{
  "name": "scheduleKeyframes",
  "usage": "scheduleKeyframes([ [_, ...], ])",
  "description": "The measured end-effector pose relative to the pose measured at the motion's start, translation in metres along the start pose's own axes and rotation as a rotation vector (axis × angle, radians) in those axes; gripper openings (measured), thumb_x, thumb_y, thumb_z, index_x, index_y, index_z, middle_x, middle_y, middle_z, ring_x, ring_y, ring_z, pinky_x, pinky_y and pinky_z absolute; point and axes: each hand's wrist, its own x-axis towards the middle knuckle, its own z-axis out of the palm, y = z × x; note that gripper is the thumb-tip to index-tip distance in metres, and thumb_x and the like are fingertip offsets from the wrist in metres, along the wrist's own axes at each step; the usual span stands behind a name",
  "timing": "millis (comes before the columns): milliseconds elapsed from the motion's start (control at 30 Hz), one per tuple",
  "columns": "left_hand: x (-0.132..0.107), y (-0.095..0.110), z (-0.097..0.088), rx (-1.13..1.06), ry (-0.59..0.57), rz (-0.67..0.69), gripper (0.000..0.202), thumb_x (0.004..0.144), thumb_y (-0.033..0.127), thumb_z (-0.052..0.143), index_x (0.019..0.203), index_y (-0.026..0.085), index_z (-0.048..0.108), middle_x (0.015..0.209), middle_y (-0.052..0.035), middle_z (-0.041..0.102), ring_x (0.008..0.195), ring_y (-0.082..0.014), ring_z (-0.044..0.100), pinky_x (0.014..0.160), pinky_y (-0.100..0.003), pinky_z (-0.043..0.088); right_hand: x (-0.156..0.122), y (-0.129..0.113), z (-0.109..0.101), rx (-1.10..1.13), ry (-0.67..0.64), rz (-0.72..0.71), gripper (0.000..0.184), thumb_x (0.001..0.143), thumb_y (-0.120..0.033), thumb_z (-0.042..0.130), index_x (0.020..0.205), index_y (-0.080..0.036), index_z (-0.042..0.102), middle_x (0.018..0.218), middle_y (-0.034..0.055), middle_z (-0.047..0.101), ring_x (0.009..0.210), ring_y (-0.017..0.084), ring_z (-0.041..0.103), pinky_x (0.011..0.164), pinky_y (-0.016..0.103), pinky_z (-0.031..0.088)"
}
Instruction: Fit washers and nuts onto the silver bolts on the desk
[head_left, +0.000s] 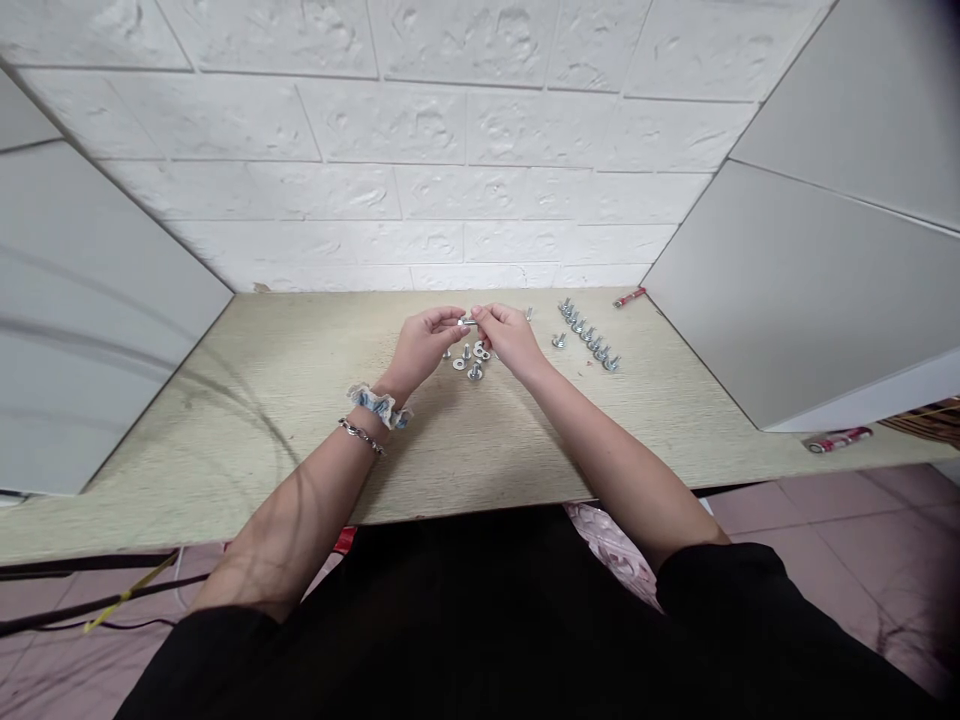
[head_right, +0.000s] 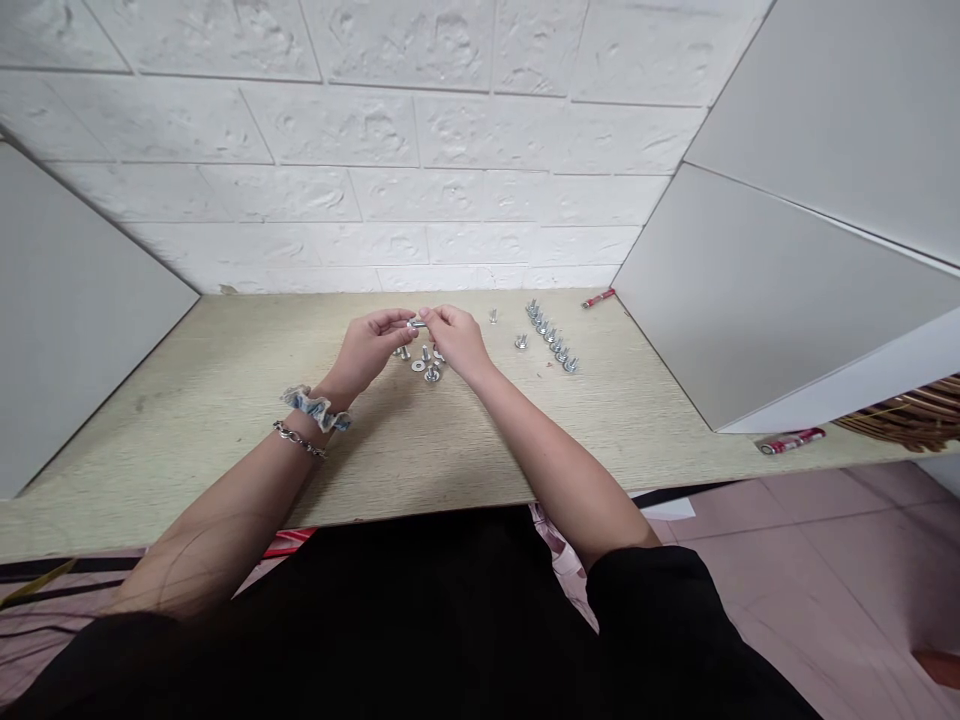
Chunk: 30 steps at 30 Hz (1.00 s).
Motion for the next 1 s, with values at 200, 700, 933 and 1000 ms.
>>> scheduleKeyframes([
  [200,0.001,0.000,-0.001,-0.041,0.015,-0.017,0.028,0.065,0.026,0.072,0.089,0.014,0.066,0.083,-0.0049,0.069,0.079,-0.0154,0.062,0.078,-0.031,0.049,0.003,0.004,0.004,0.037,0.014,-0.077,0.015,0.075,-0.032,0.055,0.077,-0.017,0.056,0.066,-0.0039,0.055,0.062,0.009,0.051,0.061,0.023,0.042],
  [700,0.000,0.001,-0.001,-0.089,0.045,-0.035,0.030,0.064,0.028,0.074,0.088,0.013,0.065,0.082,-0.0051,0.068,0.079,-0.0152,0.061,0.078,-0.031,0.047,-0.002,-0.006,0.003,0.013,-0.033,-0.125,0.027,0.061,-0.012,0.050,0.087,-0.018,0.056,0.093,0.0007,0.060,0.076,0.012,0.055,0.066,0.024,0.045],
  [933,0.002,-0.001,-0.002,-0.110,0.042,-0.047,0.031,0.063,0.026,0.074,0.089,0.012,0.065,0.077,-0.0041,0.067,0.077,-0.0137,0.061,0.077,-0.029,0.047,-0.003,-0.009,0.002,0.132,0.023,-0.133,0.018,0.067,-0.026,0.062,0.081,-0.018,0.054,0.083,-0.0004,0.061,0.078,0.012,0.058,0.076,0.027,0.046],
  [1000,0.002,-0.001,-0.002,-0.109,0.035,-0.039,0.031,0.063,0.026,0.074,0.089,0.013,0.065,0.079,-0.0044,0.068,0.078,-0.0140,0.061,0.078,-0.029,0.047,-0.003,-0.007,0.001,0.141,0.033,-0.110,0.020,0.067,-0.028,0.063,0.082,-0.018,0.054,0.078,-0.0013,0.061,0.075,0.012,0.059,0.074,0.026,0.047],
])
